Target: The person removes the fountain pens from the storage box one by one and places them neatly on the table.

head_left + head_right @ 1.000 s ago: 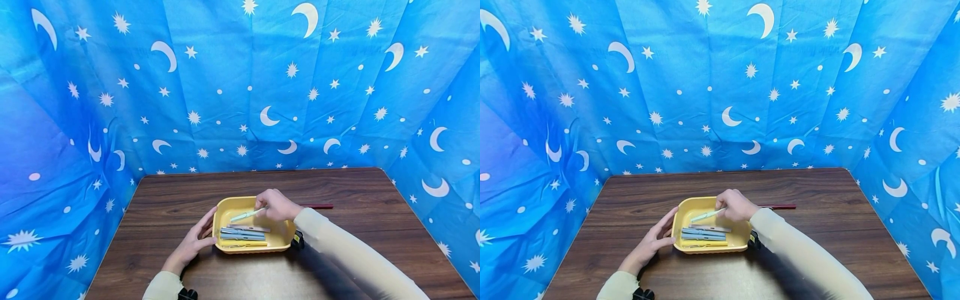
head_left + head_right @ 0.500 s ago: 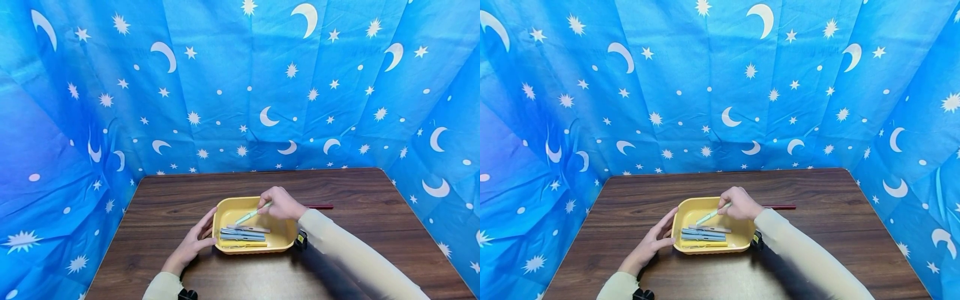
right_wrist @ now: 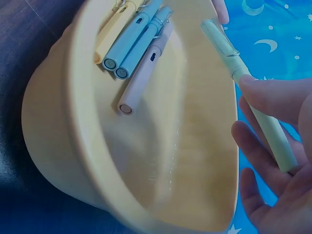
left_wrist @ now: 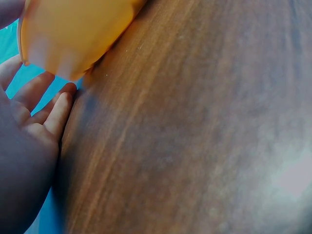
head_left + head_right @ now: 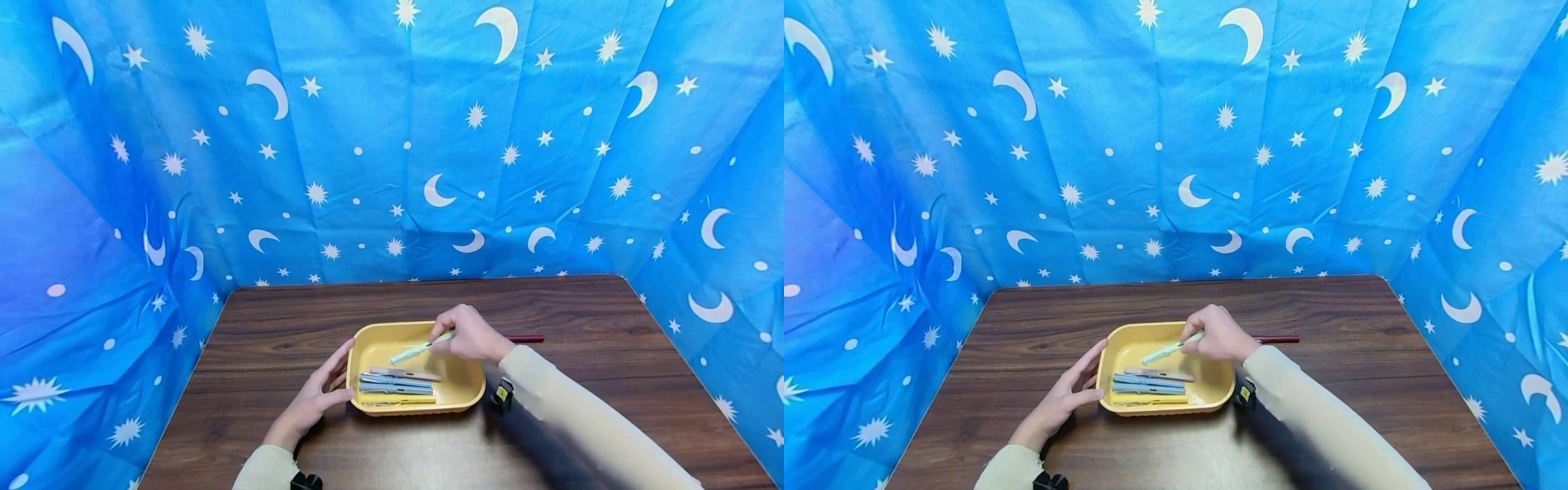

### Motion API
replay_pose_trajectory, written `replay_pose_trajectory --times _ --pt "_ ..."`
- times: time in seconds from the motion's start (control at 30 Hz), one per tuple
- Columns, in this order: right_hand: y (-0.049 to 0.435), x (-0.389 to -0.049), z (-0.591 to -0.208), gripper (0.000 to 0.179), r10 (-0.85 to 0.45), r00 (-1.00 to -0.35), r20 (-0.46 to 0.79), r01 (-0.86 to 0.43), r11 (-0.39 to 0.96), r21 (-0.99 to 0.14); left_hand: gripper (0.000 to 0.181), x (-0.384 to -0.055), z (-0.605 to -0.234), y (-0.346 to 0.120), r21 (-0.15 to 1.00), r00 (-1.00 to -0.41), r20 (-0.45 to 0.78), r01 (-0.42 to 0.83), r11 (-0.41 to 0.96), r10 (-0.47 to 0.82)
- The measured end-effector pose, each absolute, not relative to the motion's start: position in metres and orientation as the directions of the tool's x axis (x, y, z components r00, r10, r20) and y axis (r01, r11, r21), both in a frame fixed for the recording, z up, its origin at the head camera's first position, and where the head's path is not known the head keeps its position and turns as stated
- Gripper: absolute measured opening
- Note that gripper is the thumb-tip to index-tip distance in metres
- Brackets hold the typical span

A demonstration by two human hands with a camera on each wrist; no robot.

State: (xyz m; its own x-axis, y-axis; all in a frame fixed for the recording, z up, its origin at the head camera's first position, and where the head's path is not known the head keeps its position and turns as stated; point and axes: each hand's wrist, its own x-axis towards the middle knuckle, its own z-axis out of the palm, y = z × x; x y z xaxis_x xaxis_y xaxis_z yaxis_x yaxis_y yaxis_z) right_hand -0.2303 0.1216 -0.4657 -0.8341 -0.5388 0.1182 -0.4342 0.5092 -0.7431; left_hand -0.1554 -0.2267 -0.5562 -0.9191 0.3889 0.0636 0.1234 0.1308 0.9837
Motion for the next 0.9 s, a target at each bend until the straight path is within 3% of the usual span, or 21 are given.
replay_pose_trajectory --times 0.9 --pt "0.173 -0.224 -0.462 0.012 -0.397 -0.901 0.176 -0.361 0.458 -0.812 0.084 -0.155 -0.555 -0.229 0.986 -0.906 0.078 0.131 0.099 0.416"
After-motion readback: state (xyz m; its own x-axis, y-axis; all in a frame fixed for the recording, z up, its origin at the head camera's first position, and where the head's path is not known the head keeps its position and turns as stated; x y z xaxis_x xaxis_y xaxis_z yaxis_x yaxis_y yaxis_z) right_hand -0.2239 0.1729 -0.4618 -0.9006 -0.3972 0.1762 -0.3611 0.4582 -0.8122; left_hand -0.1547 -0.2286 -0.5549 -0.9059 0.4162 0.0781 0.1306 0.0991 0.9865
